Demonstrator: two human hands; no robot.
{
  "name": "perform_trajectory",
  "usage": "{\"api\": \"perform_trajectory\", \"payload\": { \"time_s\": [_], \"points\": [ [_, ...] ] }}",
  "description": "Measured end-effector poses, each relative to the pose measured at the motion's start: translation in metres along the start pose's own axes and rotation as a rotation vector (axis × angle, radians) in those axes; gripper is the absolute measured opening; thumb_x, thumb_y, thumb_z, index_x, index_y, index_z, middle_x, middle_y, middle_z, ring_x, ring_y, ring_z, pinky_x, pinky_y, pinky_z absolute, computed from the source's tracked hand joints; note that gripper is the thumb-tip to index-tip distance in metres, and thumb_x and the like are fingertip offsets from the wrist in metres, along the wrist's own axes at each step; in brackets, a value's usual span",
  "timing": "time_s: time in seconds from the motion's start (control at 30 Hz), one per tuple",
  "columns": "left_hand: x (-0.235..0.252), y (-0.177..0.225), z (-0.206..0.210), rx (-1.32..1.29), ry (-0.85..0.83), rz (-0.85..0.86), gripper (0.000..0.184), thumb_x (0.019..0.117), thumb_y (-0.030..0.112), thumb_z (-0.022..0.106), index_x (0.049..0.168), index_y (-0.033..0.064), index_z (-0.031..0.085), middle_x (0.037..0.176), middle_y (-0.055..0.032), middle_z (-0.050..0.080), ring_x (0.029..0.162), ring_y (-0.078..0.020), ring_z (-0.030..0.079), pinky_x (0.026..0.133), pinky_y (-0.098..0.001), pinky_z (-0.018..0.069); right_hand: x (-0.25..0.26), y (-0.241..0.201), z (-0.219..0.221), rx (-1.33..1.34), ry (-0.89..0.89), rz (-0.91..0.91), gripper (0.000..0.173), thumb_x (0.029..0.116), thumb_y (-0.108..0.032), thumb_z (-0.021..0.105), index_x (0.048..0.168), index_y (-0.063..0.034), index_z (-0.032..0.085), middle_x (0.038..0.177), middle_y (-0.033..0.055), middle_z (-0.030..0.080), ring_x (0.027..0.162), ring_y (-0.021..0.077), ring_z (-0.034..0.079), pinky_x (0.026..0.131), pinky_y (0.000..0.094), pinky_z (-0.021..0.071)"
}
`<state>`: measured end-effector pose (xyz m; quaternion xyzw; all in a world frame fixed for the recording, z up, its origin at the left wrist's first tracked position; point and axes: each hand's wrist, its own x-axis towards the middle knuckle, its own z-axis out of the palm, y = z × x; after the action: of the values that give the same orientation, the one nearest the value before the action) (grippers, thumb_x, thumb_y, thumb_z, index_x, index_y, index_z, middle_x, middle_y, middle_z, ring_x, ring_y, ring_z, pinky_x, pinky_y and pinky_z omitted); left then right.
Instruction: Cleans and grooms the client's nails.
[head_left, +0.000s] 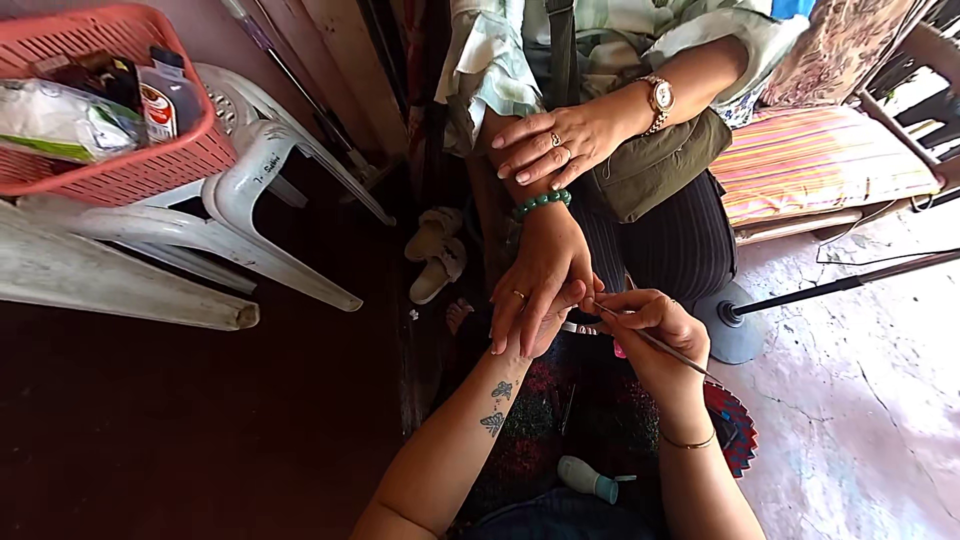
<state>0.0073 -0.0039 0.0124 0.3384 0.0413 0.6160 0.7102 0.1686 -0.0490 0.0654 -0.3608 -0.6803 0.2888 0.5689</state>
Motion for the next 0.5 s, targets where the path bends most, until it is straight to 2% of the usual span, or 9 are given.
{"api": "perform_trajectory", "payload": {
  "time_s": [0.1,0.23,0.3,0.37,0.43,0.5],
  "points": [
    [-0.001,-0.007,-0.006,-0.012,0.005,-0.010,0.011,0.0954,0.009,0.070,0.106,0.0071,0.071,0.099,-0.0056,0.073,0.091,-0.0130,0.071,0.086,-0.0309,0.0569,-0.001,0.001,0.003,-0.042,0.026,-0.013,0.008,0.0853,0.006,0.072,0.084,-0.0019,0.071,0.098,0.0104,0.074,0.081,0.0146,0.073,0.070,0.0264,0.0636],
    [0.000,-0.005,-0.007,-0.003,0.011,-0.015,0.011,0.0943,0.010,0.071,0.105,0.0067,0.073,0.098,-0.0061,0.074,0.089,-0.0127,0.071,0.085,-0.0297,0.0576,0.003,0.000,-0.005,-0.002,-0.045,-0.003,0.009,0.0862,0.006,0.072,0.086,-0.0034,0.070,0.100,0.0103,0.076,0.086,0.0164,0.075,0.073,0.0280,0.0643],
    [-0.001,-0.007,-0.010,-0.005,-0.010,-0.008,0.011,0.0954,0.010,0.070,0.105,0.0063,0.072,0.101,-0.0077,0.073,0.092,-0.0150,0.071,0.085,-0.0314,0.0576,0.005,0.002,-0.004,0.024,-0.037,0.011,0.010,0.0850,0.007,0.072,0.086,-0.0025,0.070,0.099,0.0095,0.075,0.081,0.0152,0.074,0.069,0.0280,0.0643],
    [-0.001,-0.006,-0.010,-0.011,-0.014,-0.006,0.011,0.0960,0.011,0.069,0.106,0.0065,0.071,0.099,-0.0069,0.073,0.090,-0.0146,0.071,0.084,-0.0319,0.0577,0.011,0.000,-0.013,0.119,-0.128,0.077,0.012,0.0855,0.007,0.073,0.088,-0.0039,0.070,0.100,0.0076,0.075,0.079,0.0147,0.074,0.070,0.0295,0.0652],
    [0.000,-0.003,-0.006,0.007,-0.013,-0.012,0.011,0.0964,0.013,0.069,0.106,0.0076,0.071,0.096,-0.0047,0.073,0.085,-0.0117,0.070,0.082,-0.0298,0.0580,0.018,-0.001,-0.024,0.248,-0.247,0.162,0.015,0.0859,0.007,0.073,0.090,-0.0070,0.072,0.098,0.0055,0.077,0.082,0.0159,0.075,0.077,0.0326,0.0654],
    [-0.001,-0.005,-0.008,0.003,-0.017,-0.019,0.011,0.0964,0.014,0.069,0.105,0.0066,0.072,0.093,-0.0047,0.073,0.083,-0.0115,0.070,0.080,-0.0296,0.0576,0.021,0.000,-0.022,0.301,-0.182,0.196,0.018,0.0847,0.009,0.074,0.089,-0.0084,0.070,0.098,0.0062,0.077,0.078,0.0165,0.075,0.069,0.0317,0.0662]
  ]
}}
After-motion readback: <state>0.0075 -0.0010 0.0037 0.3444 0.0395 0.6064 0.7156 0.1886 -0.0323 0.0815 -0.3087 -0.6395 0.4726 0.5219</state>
